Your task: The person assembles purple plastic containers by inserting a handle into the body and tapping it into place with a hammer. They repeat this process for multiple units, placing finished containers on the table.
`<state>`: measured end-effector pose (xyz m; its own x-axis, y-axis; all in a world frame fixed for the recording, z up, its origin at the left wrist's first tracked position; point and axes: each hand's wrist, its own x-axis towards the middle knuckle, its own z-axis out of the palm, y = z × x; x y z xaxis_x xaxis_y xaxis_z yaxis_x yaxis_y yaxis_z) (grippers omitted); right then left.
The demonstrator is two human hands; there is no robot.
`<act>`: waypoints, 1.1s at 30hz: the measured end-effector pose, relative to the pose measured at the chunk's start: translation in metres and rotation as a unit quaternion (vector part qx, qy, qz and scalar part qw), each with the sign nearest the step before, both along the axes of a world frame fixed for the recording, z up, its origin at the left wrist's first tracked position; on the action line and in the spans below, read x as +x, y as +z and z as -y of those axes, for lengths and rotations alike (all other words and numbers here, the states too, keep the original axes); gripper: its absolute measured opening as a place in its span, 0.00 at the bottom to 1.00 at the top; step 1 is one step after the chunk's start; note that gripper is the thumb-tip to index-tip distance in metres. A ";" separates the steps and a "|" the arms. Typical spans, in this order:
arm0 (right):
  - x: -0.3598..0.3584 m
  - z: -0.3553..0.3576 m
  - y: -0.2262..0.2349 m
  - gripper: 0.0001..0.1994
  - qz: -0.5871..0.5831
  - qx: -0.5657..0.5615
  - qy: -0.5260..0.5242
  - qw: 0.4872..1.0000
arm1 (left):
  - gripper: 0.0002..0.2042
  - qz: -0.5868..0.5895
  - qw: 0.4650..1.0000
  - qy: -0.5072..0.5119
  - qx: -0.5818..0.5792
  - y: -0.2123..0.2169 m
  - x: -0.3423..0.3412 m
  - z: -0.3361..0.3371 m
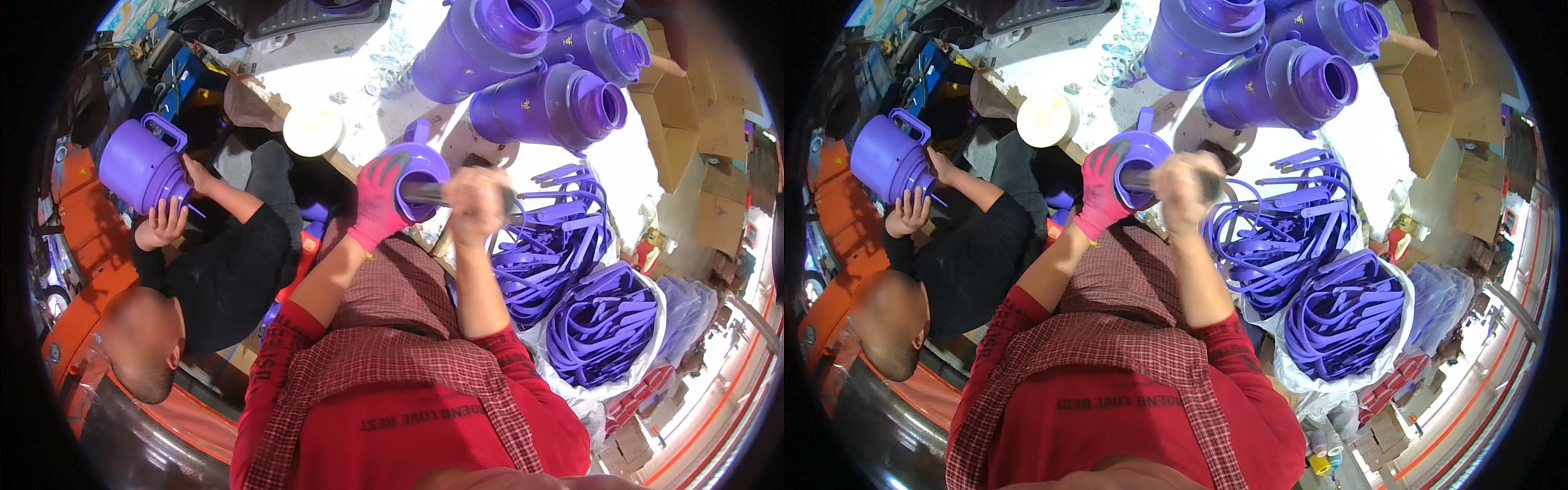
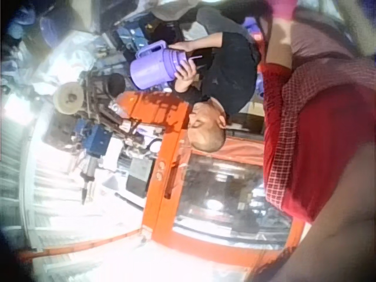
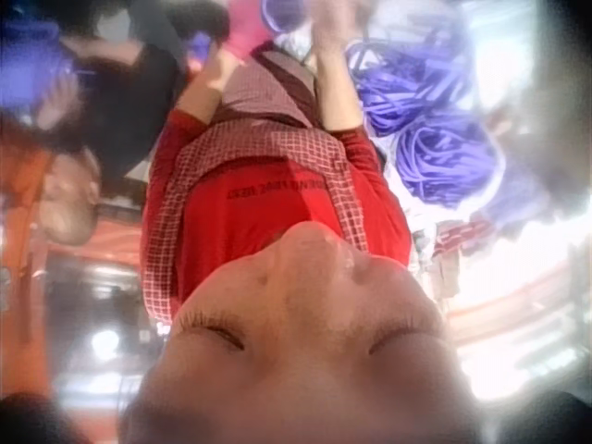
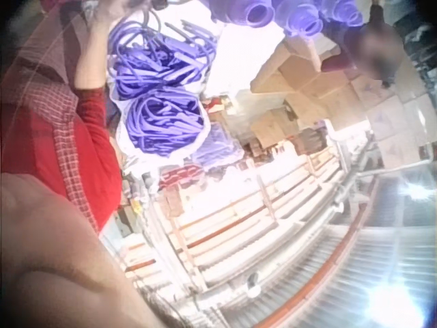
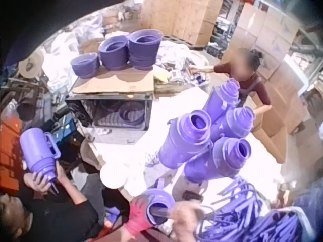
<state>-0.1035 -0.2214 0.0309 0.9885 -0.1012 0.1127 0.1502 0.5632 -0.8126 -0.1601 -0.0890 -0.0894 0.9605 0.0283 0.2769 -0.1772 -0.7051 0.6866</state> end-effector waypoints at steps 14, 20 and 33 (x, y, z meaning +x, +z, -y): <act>0.020 0.034 0.042 0.08 0.072 0.116 0.067 0.988 | 0.47 0.021 1.000 -0.012 0.007 0.007 0.000 0.000; 0.014 0.079 -0.019 0.11 0.308 -0.336 0.042 0.889 | 0.42 0.062 0.995 -0.065 0.036 0.020 0.019 -0.013; -0.017 0.062 -0.209 0.08 0.350 -0.677 0.402 0.508 | 0.49 0.065 0.956 0.158 -0.240 0.075 0.013 -0.082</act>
<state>-0.1200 -0.2838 -0.1781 0.3184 0.9419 -0.1074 0.8325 -0.3320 -0.4436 -0.1467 -0.0072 -0.0145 0.8416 0.4643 0.2760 -0.1138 -0.3470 0.9309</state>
